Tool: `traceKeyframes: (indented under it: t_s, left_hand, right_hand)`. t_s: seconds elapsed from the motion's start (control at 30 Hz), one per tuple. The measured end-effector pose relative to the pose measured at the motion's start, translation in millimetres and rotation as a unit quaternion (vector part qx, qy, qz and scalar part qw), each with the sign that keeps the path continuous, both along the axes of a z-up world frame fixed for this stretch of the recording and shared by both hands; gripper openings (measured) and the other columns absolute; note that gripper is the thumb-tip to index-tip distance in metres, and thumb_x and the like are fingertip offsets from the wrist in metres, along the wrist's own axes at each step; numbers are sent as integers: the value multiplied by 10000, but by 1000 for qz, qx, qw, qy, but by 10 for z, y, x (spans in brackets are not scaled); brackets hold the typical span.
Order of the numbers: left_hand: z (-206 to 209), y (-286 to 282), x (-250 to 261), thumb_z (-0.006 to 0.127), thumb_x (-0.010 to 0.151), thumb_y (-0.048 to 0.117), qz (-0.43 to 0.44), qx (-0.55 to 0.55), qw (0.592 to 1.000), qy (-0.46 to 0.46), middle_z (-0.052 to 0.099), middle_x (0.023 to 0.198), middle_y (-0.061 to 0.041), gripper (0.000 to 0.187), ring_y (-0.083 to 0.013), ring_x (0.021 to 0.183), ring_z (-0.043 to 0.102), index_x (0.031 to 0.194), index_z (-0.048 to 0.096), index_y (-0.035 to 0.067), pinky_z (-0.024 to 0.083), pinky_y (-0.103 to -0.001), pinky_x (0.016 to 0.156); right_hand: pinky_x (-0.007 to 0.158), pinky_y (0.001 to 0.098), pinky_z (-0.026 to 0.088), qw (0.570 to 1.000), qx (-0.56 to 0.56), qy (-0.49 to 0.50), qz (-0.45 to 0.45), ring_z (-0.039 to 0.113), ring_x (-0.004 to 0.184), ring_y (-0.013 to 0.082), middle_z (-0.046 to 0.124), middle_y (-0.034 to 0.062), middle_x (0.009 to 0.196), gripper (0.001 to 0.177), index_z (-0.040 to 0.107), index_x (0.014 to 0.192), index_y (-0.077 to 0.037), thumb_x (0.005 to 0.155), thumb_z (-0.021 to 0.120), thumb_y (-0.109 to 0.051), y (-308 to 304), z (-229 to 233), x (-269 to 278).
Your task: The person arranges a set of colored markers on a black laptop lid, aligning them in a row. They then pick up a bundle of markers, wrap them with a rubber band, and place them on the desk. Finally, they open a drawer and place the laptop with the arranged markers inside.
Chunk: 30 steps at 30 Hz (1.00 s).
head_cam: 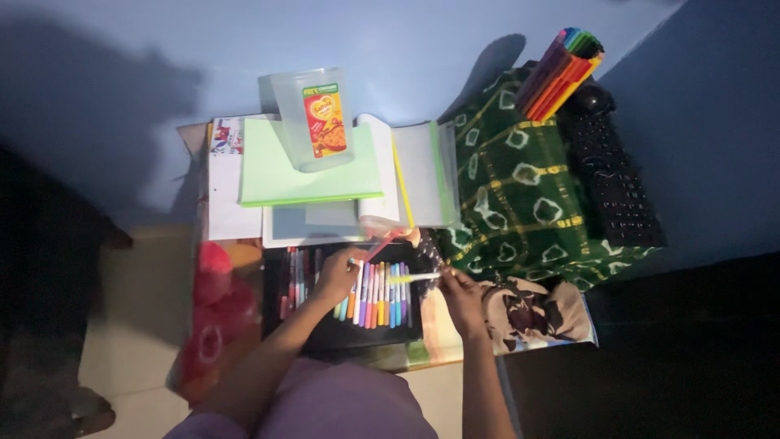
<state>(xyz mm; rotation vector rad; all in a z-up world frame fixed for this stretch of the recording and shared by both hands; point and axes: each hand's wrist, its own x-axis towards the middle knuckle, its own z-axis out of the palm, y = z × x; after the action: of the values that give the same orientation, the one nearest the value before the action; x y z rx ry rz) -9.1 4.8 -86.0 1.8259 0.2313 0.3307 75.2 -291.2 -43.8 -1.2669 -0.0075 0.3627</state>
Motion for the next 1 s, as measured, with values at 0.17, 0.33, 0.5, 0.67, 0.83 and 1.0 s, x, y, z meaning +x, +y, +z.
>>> traceKeyframes:
  t_s: [0.17,0.33,0.5,0.67,0.83,1.0]
  left_hand:
    - [-297,115,9,615,869,-37,-50,-74,996,0,799,1039,-122,294,-189,936,768,1111,771,23,598,-301,838]
    - [-364,166,-123,724,914,51,-159,-160,960,166,805,984,-117,218,-156,789,736,1123,777,27,604,-315,681]
    - [-429,297,-282,710,923,119,-130,-308,916,223,789,1032,-91,268,-176,896,767,1153,750,-13,668,-389,786]
    - [-408,465,-437,727,934,130,-156,-343,895,239,747,1108,-124,384,-209,993,737,1269,678,-51,648,-418,845]
    - [-385,472,-386,744,878,79,-159,-316,906,233,761,1084,-152,379,-234,952,761,1227,689,-57,656,-420,826]
    - [-160,424,-348,784,821,102,-52,-114,963,237,758,866,-148,240,-245,774,776,1023,754,-25,658,-392,708]
  right_hand:
    - [670,237,498,996,-83,-19,-12,622,747,92,700,45,892,202,737,1100,27,947,758,-102,362,42,7]
    - [689,244,579,991,-124,-10,57,705,742,103,762,52,883,214,724,1056,28,885,765,-93,1011,108,-143]
    - [625,250,520,980,-162,-77,91,653,693,111,747,76,824,183,745,994,64,896,792,-84,1537,38,-277]
    - [636,242,559,976,-198,-68,64,675,683,91,752,54,802,199,731,959,50,866,809,-107,1698,33,-384]
    - [599,247,543,980,-180,-65,59,656,647,90,729,46,781,181,724,996,8,903,756,-144,1568,-153,-354]
    - [555,280,502,952,-287,-106,0,648,634,109,739,66,780,154,750,1012,-11,925,670,-110,1072,-463,-244]
